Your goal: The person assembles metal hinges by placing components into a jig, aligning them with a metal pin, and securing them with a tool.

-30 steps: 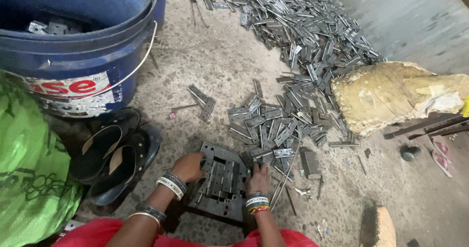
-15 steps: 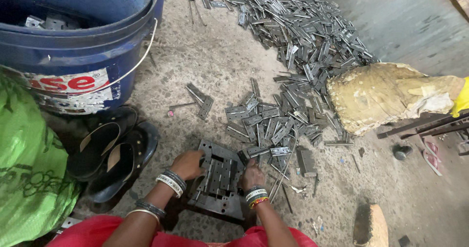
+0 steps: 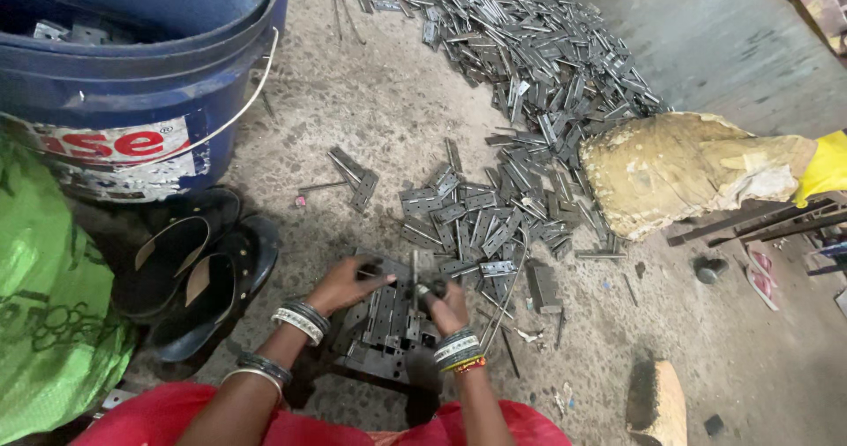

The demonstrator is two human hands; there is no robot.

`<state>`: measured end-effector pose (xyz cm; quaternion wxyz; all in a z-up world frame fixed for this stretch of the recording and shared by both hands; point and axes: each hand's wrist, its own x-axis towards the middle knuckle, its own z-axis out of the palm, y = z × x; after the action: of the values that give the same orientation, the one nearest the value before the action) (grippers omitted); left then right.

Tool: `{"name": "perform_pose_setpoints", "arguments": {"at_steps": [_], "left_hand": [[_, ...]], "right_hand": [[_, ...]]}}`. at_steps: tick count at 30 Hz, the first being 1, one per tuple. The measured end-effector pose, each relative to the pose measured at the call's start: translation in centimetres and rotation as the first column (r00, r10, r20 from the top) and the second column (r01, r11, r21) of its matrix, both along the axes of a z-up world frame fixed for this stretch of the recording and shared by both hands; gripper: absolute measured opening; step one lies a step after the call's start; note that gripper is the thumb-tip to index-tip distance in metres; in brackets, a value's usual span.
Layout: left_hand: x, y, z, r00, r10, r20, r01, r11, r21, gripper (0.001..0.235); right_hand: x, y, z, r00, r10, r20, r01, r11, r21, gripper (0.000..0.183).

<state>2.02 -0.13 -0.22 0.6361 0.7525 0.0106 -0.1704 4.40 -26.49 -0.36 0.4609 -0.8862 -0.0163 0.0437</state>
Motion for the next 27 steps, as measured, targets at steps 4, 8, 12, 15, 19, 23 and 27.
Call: {"name": "perform_pose_setpoints", "arguments": {"at_steps": [4,8,12,15,19,23,27], "left_hand": [[0.8,-0.2,-2.0,0.996,0.045,0.077,-0.028,0.976,-0.216,0.053],[1.1,0.2,-3.0,0.994,0.086,0.073,-0.066,0.966,-0.249,0.049],[0.5,0.5,-1.2,1.000,-0.019,0.017,0.022,0.970,-0.242,0.043],[0.1,0.5,-0.7,0.996,0.009,0.085,0.010,0.975,-0.222,0.038],[0.4,-0.2,-1.4,0.985,0.113,0.134,-0.090,0.982,-0.167,0.033],[-0.3,-0.4,-1.0,0.951,0.162,0.264,-0.149,0.986,-0.070,0.034],[0.3,-0.8,-0.4,0.980,0.145,0.136,-0.161,0.980,0.116,0.034]], "right_hand": [[-1.5,2.9,-0.5,0.940,0.167,-0.299,0.077,0.748,0.659,0.040],[-2.1,3.6,-0.2,0.896,0.193,-0.400,0.142,0.729,0.670,0.041],[-2.8,3.1,0.2,0.891,0.253,-0.377,0.139,0.638,0.757,0.034],[-3.2,2.8,-0.7,0.907,0.241,-0.345,0.095,0.681,0.726,0.027],[-3.5,4.2,-1.1,0.967,0.128,-0.222,0.005,0.856,0.518,0.025],[-5.1,6.1,-0.1,0.999,0.040,-0.019,-0.031,0.944,0.330,0.028],[-5.6,7.0,0.0,0.993,-0.090,0.082,0.086,0.995,0.047,0.029]]}}
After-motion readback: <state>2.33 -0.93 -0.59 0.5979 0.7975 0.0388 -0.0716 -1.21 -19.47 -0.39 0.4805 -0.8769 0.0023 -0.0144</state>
